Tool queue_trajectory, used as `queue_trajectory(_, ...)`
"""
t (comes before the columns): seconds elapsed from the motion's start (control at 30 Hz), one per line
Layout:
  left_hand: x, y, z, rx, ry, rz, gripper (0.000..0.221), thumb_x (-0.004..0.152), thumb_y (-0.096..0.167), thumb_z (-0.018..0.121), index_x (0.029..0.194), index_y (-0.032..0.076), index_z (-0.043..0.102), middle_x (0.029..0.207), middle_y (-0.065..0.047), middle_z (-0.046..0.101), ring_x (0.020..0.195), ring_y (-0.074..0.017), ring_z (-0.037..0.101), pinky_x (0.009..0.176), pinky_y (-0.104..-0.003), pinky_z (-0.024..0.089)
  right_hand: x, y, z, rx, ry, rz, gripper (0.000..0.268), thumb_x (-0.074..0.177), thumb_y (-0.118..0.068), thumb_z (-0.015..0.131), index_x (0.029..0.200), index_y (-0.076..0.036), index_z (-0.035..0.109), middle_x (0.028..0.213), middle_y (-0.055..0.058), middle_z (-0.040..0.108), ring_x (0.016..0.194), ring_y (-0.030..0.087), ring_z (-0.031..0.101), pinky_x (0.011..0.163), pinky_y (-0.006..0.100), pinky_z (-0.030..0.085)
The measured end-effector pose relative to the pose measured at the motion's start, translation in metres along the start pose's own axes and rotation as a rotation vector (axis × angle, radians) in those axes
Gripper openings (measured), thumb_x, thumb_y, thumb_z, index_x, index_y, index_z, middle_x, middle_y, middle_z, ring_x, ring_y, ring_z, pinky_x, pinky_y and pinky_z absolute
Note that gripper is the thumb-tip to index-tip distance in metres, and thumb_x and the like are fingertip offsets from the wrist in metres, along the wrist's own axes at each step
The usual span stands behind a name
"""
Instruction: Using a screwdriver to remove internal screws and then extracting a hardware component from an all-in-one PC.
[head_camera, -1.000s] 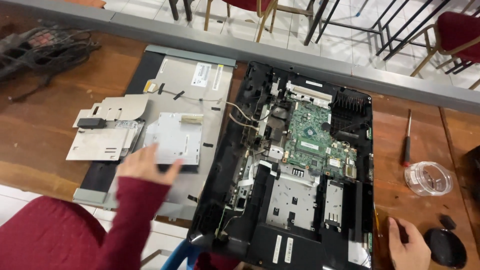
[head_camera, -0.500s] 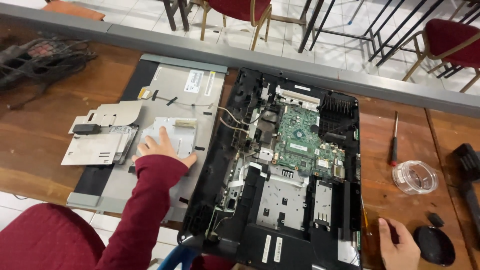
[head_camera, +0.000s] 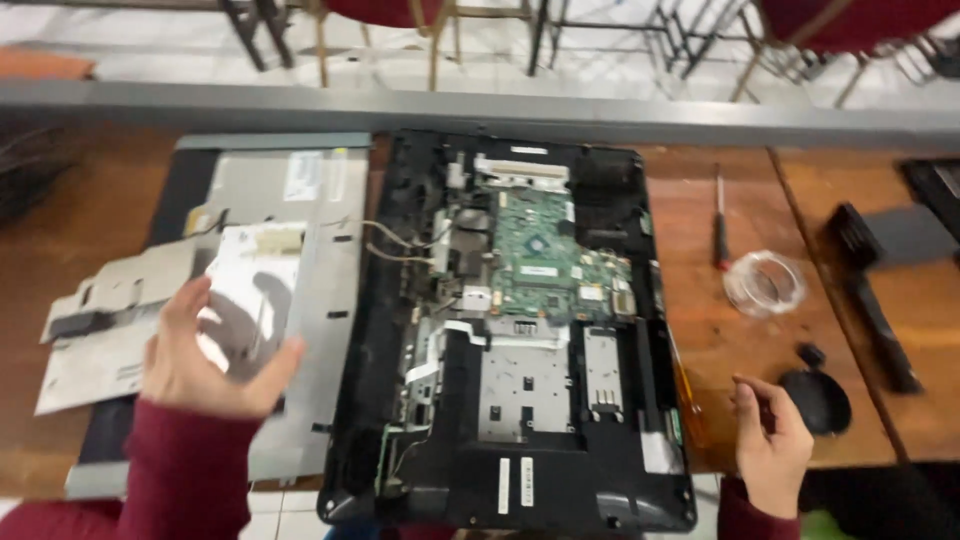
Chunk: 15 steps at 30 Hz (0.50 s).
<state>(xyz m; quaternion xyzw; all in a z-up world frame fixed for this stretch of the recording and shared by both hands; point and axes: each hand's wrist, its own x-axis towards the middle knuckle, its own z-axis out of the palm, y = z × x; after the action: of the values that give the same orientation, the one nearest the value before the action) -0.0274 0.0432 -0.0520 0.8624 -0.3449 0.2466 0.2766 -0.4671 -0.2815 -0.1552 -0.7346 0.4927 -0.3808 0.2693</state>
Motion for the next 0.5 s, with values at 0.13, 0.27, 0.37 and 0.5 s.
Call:
queue_trajectory(0.13, -0.01, 0.041, -0.013, -0.23, -0.057, 0.223, 0.096, 0.062, 0.033, 0.086, 0.141, -0.009, 0.051, 0.121, -0.027, 0.066, 0.105, -0.0424, 0.067, 0.088, -0.05, 0.055, -0.03, -0.074, -0.017, 0.08, -0.013, -0.027, 0.019, 0.11, -0.008, 0.056, 0.118, 0.002, 0.07, 0.104, 0.011, 0.07, 0.089, 0.016, 0.065, 0.083, 0.025, 0.051)
queue_trajectory(0.27, -0.048, 0.105, -0.006, -0.298, -0.141, 0.25, 0.114, 0.046, 0.055, 0.079, 0.138, -0.006, 0.05, 0.129, -0.025, 0.06, 0.109, -0.0391, 0.063, 0.086, -0.047, 0.05, -0.056, -0.127, 0.007, 0.639, -0.461, 0.111, 0.053, 0.094, -0.034, 0.069, 0.133, 0.0, 0.055, 0.115, 0.016, 0.072, 0.095, 0.022, 0.072, 0.08, 0.031, 0.059)
queue_trajectory(0.37, -0.076, 0.157, 0.002, -0.281, -0.036, 0.3, 0.081, 0.067, 0.067, 0.05, 0.127, 0.012, 0.059, 0.134, -0.02, 0.064, 0.115, -0.0349, 0.065, 0.089, -0.047, 0.046, -0.075, -0.137, 0.046, 1.07, -0.717, 0.167, 0.081, 0.092, -0.031, 0.079, 0.152, 0.0, 0.036, 0.141, 0.025, 0.06, 0.118, 0.032, 0.066, 0.095, 0.042, 0.058)
queue_trajectory(0.5, -0.095, 0.188, 0.006, -0.278, 0.026, 0.233, 0.057, 0.086, 0.064, 0.043, 0.112, 0.02, 0.067, 0.128, -0.019, 0.068, 0.106, -0.0371, 0.069, 0.087, -0.048, 0.05, -0.088, -0.142, 0.07, 0.961, -0.572, 0.34, 0.045, 0.09, -0.014, 0.076, 0.129, 0.001, 0.06, 0.113, 0.013, 0.071, 0.098, 0.021, 0.067, 0.081, 0.033, 0.058)
